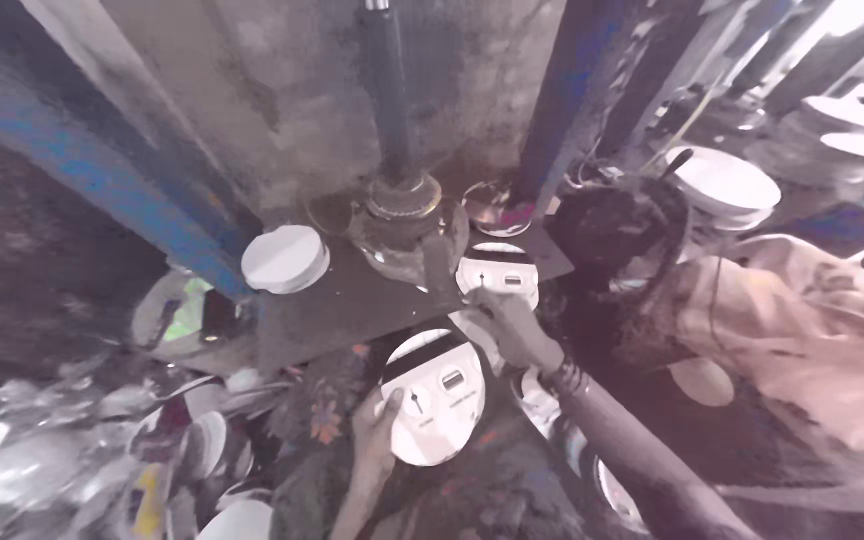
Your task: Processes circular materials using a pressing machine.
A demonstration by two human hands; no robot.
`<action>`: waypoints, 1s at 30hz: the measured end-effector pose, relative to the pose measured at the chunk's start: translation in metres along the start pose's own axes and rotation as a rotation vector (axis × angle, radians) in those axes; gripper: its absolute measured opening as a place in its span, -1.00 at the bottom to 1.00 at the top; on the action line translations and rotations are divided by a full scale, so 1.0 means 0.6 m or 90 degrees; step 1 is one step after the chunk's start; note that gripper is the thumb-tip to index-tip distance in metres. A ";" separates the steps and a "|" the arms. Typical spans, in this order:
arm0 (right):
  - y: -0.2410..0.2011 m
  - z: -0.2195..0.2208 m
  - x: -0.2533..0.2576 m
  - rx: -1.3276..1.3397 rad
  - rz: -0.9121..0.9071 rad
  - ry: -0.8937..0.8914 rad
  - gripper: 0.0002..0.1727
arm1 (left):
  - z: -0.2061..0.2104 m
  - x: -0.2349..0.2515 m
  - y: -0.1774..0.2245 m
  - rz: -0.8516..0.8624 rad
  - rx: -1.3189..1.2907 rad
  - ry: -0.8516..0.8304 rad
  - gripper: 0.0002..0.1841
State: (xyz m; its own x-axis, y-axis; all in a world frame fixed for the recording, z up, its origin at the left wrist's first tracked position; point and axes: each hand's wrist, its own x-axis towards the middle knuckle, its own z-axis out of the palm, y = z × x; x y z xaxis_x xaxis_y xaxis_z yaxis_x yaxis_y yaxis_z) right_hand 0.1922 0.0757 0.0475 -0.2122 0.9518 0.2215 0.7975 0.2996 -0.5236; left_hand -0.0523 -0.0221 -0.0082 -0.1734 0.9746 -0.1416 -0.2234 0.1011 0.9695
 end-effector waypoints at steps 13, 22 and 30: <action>0.066 -0.007 0.007 0.467 0.095 0.325 -0.55 | -0.008 -0.001 -0.005 0.067 -0.045 0.014 -0.81; -0.038 0.132 -0.128 0.490 -0.084 -0.026 -0.51 | -0.040 0.004 -0.010 0.157 0.099 -0.249 -0.43; -0.067 0.097 -0.146 0.319 -0.091 -0.081 -0.56 | -0.025 0.038 0.015 0.014 0.215 -0.411 -0.40</action>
State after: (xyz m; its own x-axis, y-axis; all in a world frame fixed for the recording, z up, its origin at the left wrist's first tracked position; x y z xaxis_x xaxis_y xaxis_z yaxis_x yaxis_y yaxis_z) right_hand 0.1456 -0.0157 0.0011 -0.3905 0.8902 0.2344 0.3953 0.3921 -0.8306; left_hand -0.0730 -0.0023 -0.0055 0.4497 0.8899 -0.0761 0.0995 0.0348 0.9944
